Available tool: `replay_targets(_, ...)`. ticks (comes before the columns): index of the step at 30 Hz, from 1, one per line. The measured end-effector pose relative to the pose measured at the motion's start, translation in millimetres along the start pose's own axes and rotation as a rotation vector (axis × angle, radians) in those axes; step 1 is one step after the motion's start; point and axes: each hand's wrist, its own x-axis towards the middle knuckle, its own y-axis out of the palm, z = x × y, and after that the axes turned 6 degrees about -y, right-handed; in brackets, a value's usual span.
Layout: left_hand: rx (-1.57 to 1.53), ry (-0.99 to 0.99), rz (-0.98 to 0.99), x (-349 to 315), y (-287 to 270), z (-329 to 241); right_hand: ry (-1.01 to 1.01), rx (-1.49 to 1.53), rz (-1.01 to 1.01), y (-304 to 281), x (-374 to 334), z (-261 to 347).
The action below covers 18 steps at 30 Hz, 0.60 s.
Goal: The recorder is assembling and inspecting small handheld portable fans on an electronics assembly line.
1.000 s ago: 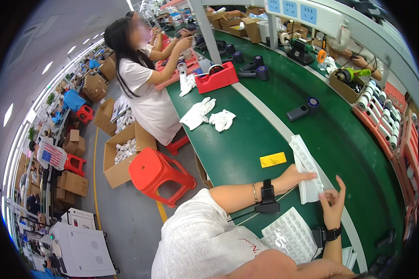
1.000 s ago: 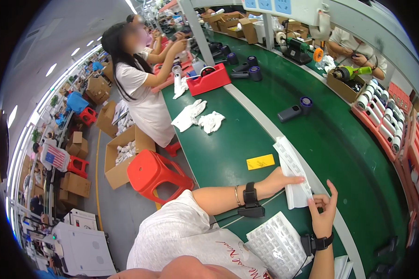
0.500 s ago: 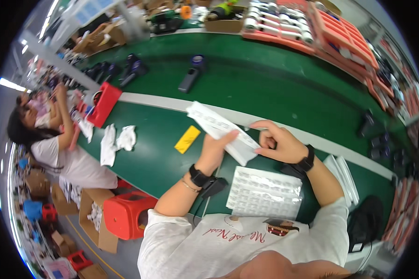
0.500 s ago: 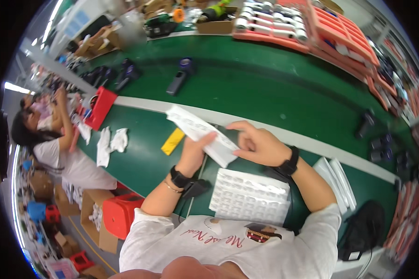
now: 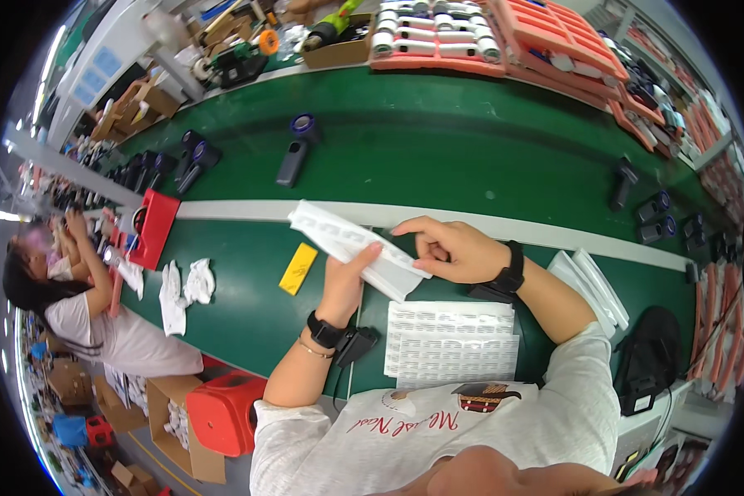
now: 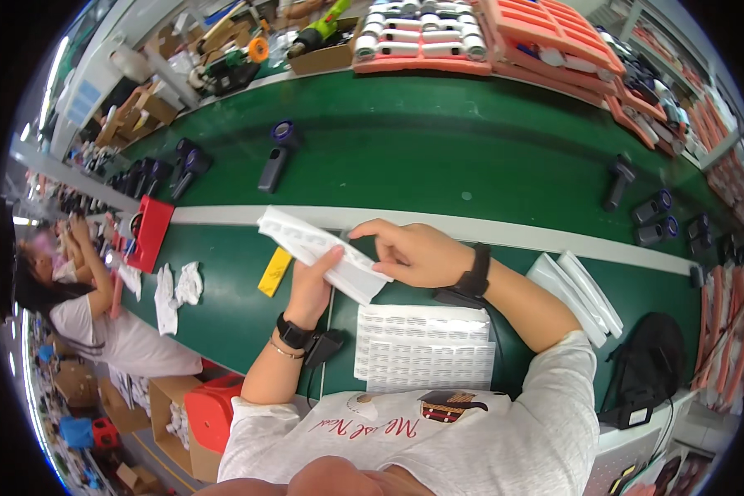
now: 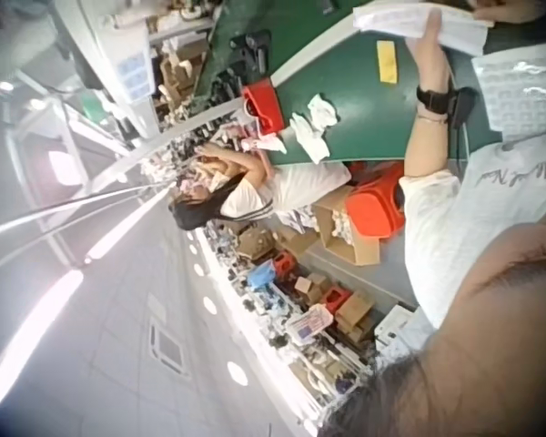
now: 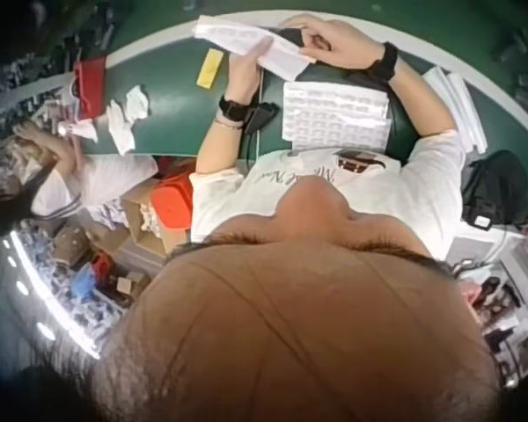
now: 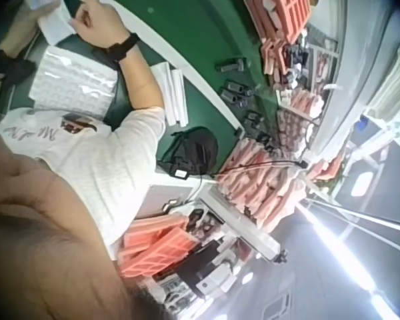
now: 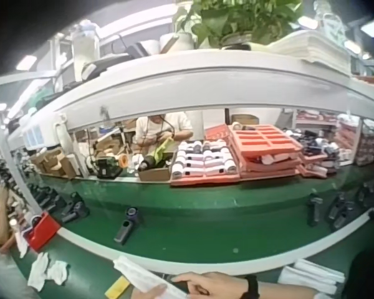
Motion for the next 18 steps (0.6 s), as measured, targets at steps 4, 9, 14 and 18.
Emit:
replay_targets(4,0.011,0.023,-0.021,3,3,1,-0.024,-0.02,0.001,2,-1,-9)
replay_targets(9,0.043,0.017,0.012,7,-2,5,-0.092,0.001,0.011,3,0,-9)
replay_targets(14,0.063,-0.048,0.056,5,-5,4,-0.155,0.271,0.052,-1,-2,10)
replay_targets(18,0.36,-0.196,0.272,-2,-9,1,-0.262,0.54,-0.126,-8,4,12)
